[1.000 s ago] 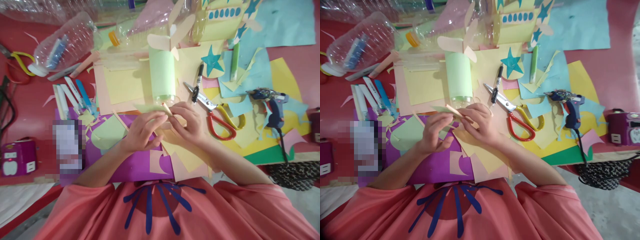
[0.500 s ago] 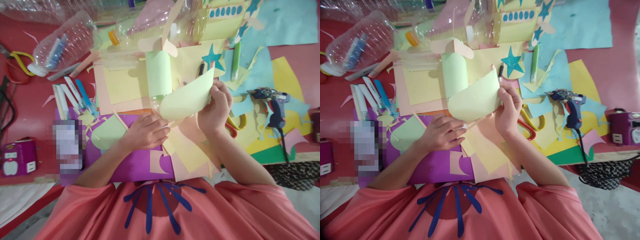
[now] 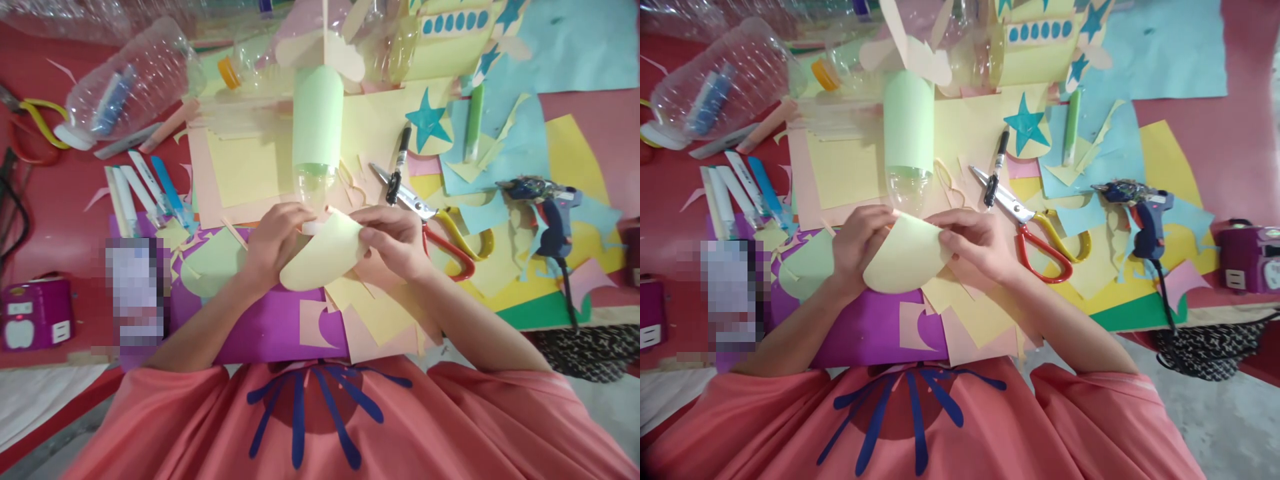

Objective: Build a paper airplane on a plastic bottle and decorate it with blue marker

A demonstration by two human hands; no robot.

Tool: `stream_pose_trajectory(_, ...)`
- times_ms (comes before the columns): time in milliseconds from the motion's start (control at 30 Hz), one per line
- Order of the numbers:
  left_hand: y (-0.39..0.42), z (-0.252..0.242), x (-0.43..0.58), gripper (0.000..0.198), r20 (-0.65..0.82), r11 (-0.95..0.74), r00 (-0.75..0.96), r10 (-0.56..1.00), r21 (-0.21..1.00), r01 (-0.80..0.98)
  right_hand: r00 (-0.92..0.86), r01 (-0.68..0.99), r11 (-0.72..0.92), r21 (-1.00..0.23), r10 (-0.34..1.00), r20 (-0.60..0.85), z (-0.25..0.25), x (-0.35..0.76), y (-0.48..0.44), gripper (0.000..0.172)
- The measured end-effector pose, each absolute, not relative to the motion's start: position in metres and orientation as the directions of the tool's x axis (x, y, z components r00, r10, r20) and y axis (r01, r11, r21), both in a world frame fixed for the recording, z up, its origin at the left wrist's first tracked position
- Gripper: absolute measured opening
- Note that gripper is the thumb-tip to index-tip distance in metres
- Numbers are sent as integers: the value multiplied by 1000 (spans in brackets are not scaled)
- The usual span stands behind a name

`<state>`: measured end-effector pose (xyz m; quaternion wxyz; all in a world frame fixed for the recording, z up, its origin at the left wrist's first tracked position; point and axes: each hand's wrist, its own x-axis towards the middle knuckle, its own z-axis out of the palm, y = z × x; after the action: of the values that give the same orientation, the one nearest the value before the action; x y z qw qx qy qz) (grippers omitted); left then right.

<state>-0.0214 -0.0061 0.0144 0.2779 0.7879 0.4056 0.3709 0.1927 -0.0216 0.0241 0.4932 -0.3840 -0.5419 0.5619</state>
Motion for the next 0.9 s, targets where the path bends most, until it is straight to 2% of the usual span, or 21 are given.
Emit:
stream_pose_trajectory(67, -8, 18, -23, 30, 355, -405, 265, 897, 899, 165, -268, -100, 72, -992, 959, 96, 27, 193, -21, 14)
stream_pose_trajectory(133, -9, 23, -23, 37, 231, -225, 305, 924, 973, -55, -293, -37, 77, -996, 952, 85, 30, 193, -20, 15)
stream_pose_trajectory(167, -9, 26, -22, 42, 130, -106, 383, 915, 991, -84, -302, -1, 91, -996, 949, 87, 32, 193, -19, 16)
stream_pose_trajectory(267, -8, 35, -17, 42, -179, 173, 528, 830, 983, 62, -327, 98, 185, -978, 934, 144, 33, 191, -19, 17)
stream_pose_trajectory(367, -9, 40, -11, 41, -372, 347, 595, 712, 924, 163, -334, 171, 288, -942, 917, 219, 33, 188, -20, 15)
stream_pose_trajectory(467, -11, 41, -7, 37, -434, 356, 563, 704, 901, 249, -297, 261, 359, -896, 913, 279, 30, 184, -22, 13)
stream_pose_trajectory(567, -12, 40, -6, 41, -420, 303, 554, 719, 906, 295, -298, 324, 447, -834, 885, 358, 28, 183, -22, 13)
stream_pose_trajectory(700, -12, 37, -6, 40, -382, 278, 599, 704, 924, 262, -338, 322, 501, -803, 853, 397, 27, 184, -21, 10)
stream_pose_trajectory(900, -12, 37, -5, 40, -398, 315, 628, 669, 917, 246, -392, 318, 539, -780, 824, 409, 27, 185, -20, 10)
